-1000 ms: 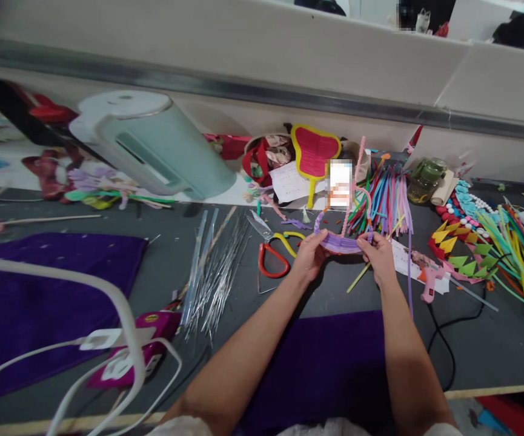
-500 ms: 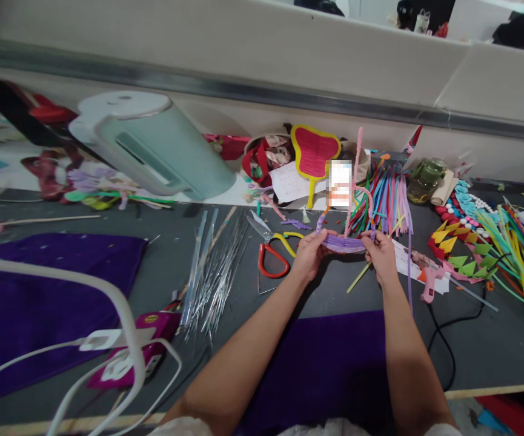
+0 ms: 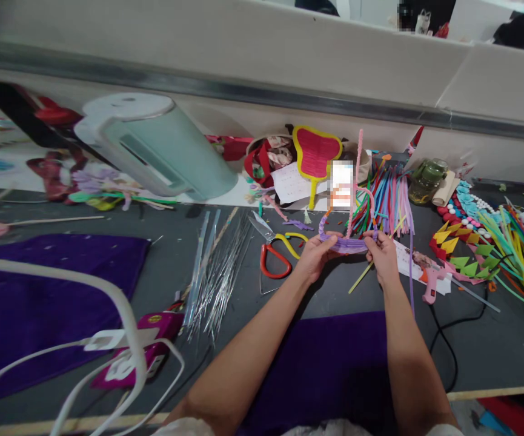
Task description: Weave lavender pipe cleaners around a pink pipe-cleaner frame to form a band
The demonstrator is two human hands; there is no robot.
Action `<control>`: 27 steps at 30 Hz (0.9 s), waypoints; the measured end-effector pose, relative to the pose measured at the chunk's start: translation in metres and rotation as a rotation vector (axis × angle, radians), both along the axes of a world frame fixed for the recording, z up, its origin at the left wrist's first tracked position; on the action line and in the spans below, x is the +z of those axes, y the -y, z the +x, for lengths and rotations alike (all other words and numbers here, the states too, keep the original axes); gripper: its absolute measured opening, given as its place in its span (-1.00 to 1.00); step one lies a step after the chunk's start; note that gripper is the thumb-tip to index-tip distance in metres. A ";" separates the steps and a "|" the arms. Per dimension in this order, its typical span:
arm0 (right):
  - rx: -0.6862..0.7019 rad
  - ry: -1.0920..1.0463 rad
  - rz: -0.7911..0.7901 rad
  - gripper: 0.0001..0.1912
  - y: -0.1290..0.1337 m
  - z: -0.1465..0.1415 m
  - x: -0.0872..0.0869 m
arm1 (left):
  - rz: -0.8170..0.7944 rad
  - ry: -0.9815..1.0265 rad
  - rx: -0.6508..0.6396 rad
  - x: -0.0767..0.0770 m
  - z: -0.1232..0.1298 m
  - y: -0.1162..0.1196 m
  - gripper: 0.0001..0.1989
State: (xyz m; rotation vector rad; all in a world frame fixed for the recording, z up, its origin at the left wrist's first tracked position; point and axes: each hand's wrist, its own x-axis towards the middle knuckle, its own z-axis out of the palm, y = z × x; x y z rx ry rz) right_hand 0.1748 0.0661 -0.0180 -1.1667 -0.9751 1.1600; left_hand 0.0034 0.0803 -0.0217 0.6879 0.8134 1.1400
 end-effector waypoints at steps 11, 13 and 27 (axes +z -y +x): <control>0.033 -0.162 -0.122 -0.65 0.001 -0.010 0.004 | -0.043 0.017 0.000 -0.005 0.004 0.001 -0.60; 0.046 -0.182 -0.139 -0.66 0.001 -0.011 0.005 | -0.067 0.028 -0.012 -0.004 0.004 0.001 -0.60; 0.025 -0.135 -0.118 -0.68 0.005 -0.016 0.002 | -0.037 -0.042 0.009 0.001 0.006 0.006 -0.68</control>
